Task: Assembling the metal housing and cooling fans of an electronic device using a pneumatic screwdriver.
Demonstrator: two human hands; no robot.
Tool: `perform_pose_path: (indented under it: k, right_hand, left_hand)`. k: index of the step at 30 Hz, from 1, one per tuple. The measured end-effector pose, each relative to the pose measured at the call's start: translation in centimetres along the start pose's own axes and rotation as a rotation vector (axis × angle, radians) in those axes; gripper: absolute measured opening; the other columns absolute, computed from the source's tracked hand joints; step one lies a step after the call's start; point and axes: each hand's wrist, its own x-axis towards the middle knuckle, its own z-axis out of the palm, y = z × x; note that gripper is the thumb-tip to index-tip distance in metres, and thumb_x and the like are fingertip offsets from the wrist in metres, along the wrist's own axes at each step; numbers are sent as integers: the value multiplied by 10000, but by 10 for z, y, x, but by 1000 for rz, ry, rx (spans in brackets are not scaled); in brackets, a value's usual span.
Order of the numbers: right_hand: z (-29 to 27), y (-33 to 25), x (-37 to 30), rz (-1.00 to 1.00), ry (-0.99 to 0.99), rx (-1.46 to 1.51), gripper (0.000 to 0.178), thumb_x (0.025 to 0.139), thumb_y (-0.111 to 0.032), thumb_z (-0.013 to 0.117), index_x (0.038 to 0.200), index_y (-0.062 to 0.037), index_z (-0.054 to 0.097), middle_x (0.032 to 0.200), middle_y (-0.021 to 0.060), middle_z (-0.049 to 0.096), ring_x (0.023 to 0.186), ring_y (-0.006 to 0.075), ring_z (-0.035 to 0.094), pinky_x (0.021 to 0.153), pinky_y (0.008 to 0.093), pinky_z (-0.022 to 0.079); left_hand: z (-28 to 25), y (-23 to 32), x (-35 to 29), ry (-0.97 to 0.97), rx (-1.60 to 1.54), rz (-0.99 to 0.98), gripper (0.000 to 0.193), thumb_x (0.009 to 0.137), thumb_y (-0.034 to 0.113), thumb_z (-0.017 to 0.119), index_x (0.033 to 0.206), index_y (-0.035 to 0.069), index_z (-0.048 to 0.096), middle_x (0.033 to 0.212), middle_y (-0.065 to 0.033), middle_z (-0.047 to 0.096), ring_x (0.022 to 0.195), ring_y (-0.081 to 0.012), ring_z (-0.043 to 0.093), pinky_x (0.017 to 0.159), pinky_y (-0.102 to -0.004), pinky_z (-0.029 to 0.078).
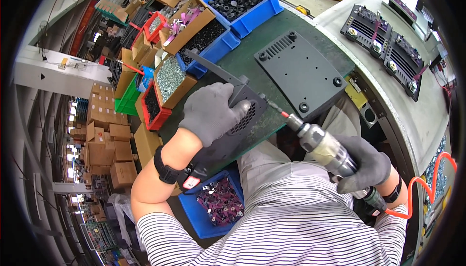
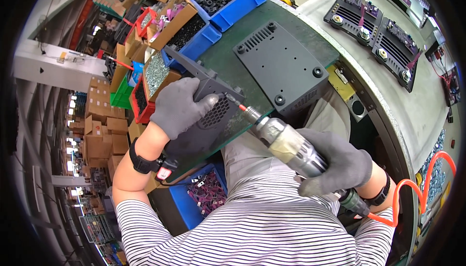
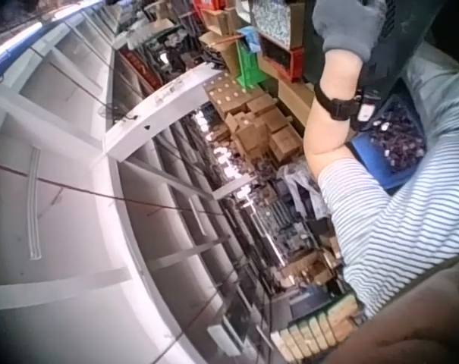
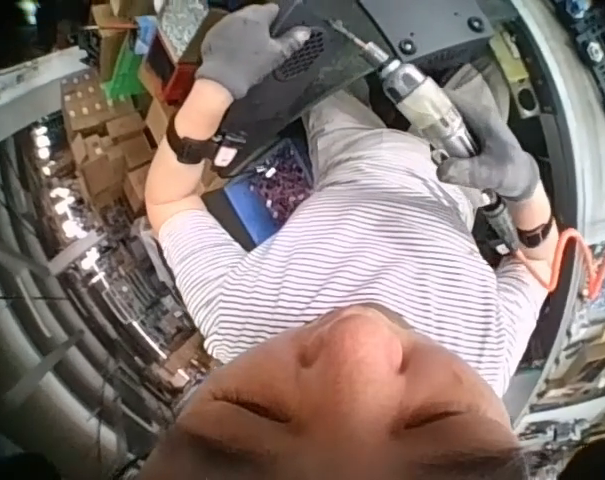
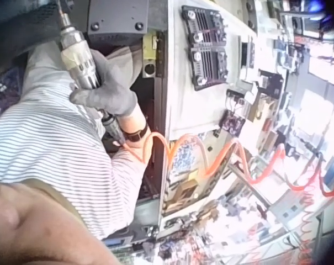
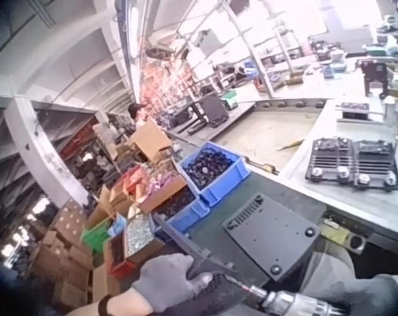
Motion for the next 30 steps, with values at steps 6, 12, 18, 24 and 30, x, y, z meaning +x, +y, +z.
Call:
perform_pose_path:
  k: [6, 12, 18, 24, 30]
  right_hand:
    - [5, -4, 29, 76, 12, -65, 661, 654, -192, 781, 1191, 33, 466, 864, 35, 556, 771, 109, 535, 709, 267, 458]
    - [8, 4, 43, 36, 11, -101, 669, 660, -216, 791, 1196, 23, 470, 895, 26, 565, 780, 123, 514, 723, 274, 451]
    - [13, -2, 46, 139, 26, 16, 643, 660, -173, 785, 1186, 26, 473, 870, 21, 555, 791, 96, 528, 716, 262, 455]
    - [18, -15, 47, 234, 37, 288, 589, 661, -172, 784, 1138, 16, 495, 852, 7, 545, 757, 86, 522, 689, 237, 443]
    - [18, -12, 46, 207, 35, 249, 525, 674, -240, 793, 1049, 7, 522, 826, 2, 543, 724, 77, 505, 650, 225, 424]
  left_hand:
    - [5, -1, 1, 26, -62, -3, 390, 757, 441, 652, 759, 54, 601, 759, -151, 579, 757, -332, 594, 647, -427, 462]
    - [6, -3, 1, 35, -101, 7, 341, 758, 396, 650, 776, 58, 612, 756, -139, 583, 746, -327, 589, 636, -412, 462]
    - [13, -6, 1, 131, -44, 99, 339, 759, 382, 646, 749, 52, 570, 724, -140, 568, 703, -327, 579, 607, -422, 451]
    - [16, -10, 1, 142, -36, 125, 338, 760, 383, 642, 731, 58, 555, 700, -138, 563, 670, -330, 575, 587, -431, 448]
    - [14, -8, 1, 132, 5, 122, 346, 760, 390, 639, 732, 56, 552, 699, -138, 566, 668, -331, 577, 586, -428, 449]
